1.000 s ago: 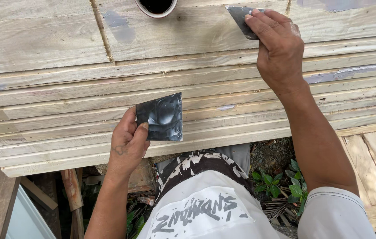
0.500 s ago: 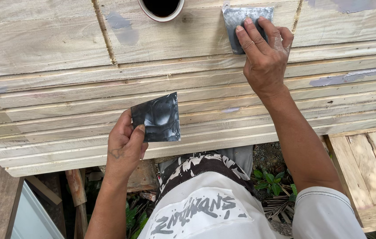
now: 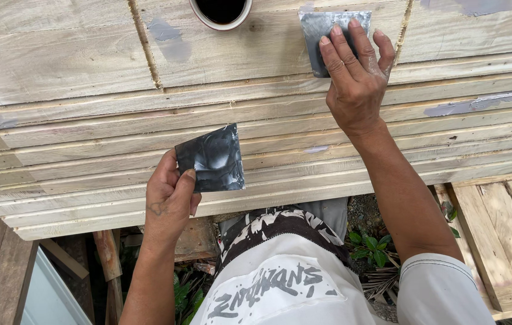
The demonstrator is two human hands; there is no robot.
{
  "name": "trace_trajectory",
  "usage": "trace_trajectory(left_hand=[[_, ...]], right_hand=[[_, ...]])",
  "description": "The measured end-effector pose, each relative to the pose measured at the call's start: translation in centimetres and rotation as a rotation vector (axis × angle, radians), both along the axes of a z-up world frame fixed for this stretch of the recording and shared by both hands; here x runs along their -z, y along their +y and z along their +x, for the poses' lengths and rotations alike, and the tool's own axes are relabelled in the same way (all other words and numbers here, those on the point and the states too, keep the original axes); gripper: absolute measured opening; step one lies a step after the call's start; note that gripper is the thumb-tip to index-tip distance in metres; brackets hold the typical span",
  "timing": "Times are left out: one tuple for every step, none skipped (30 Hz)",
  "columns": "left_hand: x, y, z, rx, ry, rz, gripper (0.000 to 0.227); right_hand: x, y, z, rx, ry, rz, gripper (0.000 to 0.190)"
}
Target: The person applies a gray filler into gaps between wooden planks using a putty knife, then smooths the surface. They later saw a small wooden strip and hammer it into a gap to reinforce the structure.
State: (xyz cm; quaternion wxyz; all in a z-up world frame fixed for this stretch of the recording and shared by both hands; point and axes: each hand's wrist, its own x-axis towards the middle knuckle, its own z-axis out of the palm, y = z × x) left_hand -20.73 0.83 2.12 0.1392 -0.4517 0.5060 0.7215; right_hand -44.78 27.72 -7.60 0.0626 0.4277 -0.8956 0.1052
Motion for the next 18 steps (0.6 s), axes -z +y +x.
trace_trajectory(left_hand=[[0.1, 0.0, 0.0, 0.001, -0.006, -0.007, 0.043], [0.1, 0.0, 0.0, -0.009, 0.000, -0.002, 0.043], [0.2, 0.1, 0.1, -0.019, 0.006, 0.002, 0.043], [0.3, 0.1, 0.0, -0.026, 0.016, 0.006, 0.043], [0.4, 0.0, 0.0, -0.005, 0.011, -0.005, 0.043], [0.4, 0.0, 0.1, 0.008, 0.007, -0.019, 0.043], [0.3, 0.0, 0.2, 0.021, 0.002, -0.033, 0.043], [0.2, 0.0, 0.4, -0.003, 0.009, -0.014, 0.042], [0.0, 0.1, 0.5, -0.027, 0.015, 0.004, 0.041], [0.0, 0.0, 0.4, -0.038, 0.028, 0.030, 0.041], [0.0, -0.1, 0.4, -0.020, 0.025, 0.003, 0.041], [0.1, -0.1, 0.1, -0.002, 0.030, -0.026, 0.042], [0.2, -0.1, -0.3, 0.015, 0.036, -0.055, 0.042], [0.0, 0.0, -0.1, -0.001, 0.044, -0.033, 0.042], [-0.1, 0.1, 0.0, -0.017, 0.051, -0.010, 0.042], [-0.2, 0.1, 0.1, -0.031, 0.060, 0.013, 0.042], [-0.3, 0.1, 0.1, -0.020, 0.060, -0.001, 0.042], [-0.2, 0.1, -0.1, -0.011, 0.070, -0.017, 0.042]], right_hand=[[0.3, -0.2, -0.1, 0.007, 0.020, 0.005, 0.038], [0.4, -0.2, -0.1, 0.015, 0.039, 0.013, 0.038], [0.6, -0.3, 0.0, 0.010, 0.033, 0.023, 0.039], [0.9, -0.6, 0.1, 0.007, 0.032, 0.032, 0.039], [1.1, -0.6, 0.3, 0.004, 0.031, 0.041, 0.039], [1.2, -0.8, 0.6, 0.000, 0.026, 0.059, 0.039], [1.2, -0.6, 0.8, -0.005, 0.022, 0.077, 0.038], [1.3, -0.6, 1.0, -0.014, 0.010, 0.095, 0.037], [1.3, -0.4, 0.9, -0.025, -0.007, 0.072, 0.035], [1.1, 0.1, 0.8, -0.023, -0.017, 0.055, 0.034], [0.9, 0.6, 0.6, -0.020, -0.028, 0.039, 0.032], [0.8, 1.1, -0.1, 0.007, -0.016, 0.021, 0.034], [0.8, 1.4, -0.9, 0.033, -0.003, 0.004, 0.036], [0.9, 1.7, -1.1, 0.057, -0.005, -0.013, 0.038], [1.0, 1.8, -1.2, 0.048, -0.006, 0.006, 0.038], [1.1, 1.9, -1.0, 0.043, -0.005, 0.024, 0.038], [1.2, 2.1, -0.7, 0.037, -0.005, 0.043, 0.038], [1.3, 2.1, -0.8, 0.033, -0.012, 0.052, 0.037]])
